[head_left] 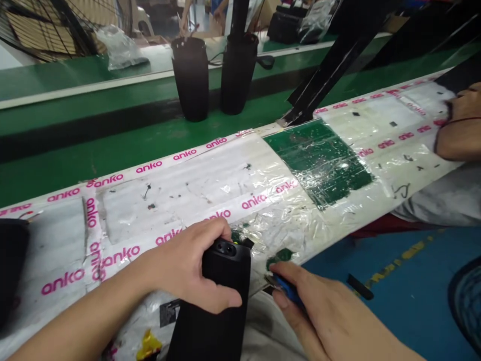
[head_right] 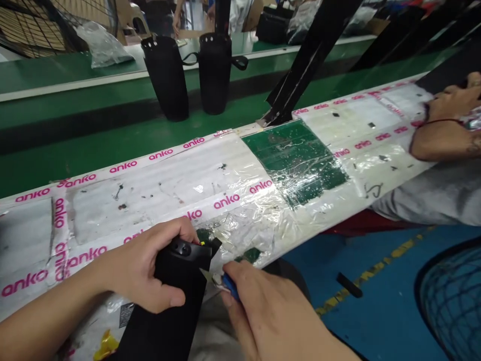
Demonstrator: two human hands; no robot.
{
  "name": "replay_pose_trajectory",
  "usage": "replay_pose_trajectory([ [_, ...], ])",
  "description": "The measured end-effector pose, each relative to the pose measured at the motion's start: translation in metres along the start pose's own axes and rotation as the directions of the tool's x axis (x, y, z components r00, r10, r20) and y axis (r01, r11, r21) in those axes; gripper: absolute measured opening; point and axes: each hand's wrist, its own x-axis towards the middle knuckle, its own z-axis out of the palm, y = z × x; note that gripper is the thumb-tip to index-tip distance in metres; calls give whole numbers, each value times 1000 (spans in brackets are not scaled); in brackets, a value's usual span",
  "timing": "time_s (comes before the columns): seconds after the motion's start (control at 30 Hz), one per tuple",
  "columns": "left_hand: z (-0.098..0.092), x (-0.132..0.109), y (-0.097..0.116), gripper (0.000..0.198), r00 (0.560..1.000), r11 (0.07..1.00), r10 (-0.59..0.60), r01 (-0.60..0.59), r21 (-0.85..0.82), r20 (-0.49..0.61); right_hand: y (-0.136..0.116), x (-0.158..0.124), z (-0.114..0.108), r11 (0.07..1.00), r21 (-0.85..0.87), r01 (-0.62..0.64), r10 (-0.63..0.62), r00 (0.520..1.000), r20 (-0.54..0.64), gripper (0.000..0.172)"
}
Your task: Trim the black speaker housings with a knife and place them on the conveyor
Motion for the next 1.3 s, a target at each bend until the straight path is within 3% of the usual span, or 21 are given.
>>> replay_pose_trajectory([
  [0.1, 3, 1, -6, 65, 998, 999, 48, -48, -22, -29, 12, 17, -4, 956, -237, 175, -185, 982, -23, 25],
  [0.4, 3, 9, -5, 51, 960, 960, 275, -277, -28, -58, 5, 23, 2, 933, -273, 234, -228, 972, 51, 42],
  [0.53, 4, 10, -4, 50, 972, 970, 225, -229, -76, -60, 3, 18, 2, 912, -344, 222, -202, 975, 92, 61],
  [0.7, 5, 6, 0, 49, 986, 983, 159, -164, -89, -55, -1, 21, 5, 879, -423, 221, -190, 975, 114, 55],
  [0.9, 5, 10, 10, 40, 992, 993, 117, -118, -31, -42, -1, 33, 5, 881, -406, 242, -189, 968, 166, 68],
  [1.17, 0, 16, 21, 37, 999, 999, 33, -33, 5, 41, 3, 53, -25, 931, -230, 283, -200, 923, 328, 49],
  [1.3, 5, 14, 21, 39, 999, 999, 53, -53, -13, 8, -2, 53, -43, 910, -253, 329, -245, 917, 314, 43],
])
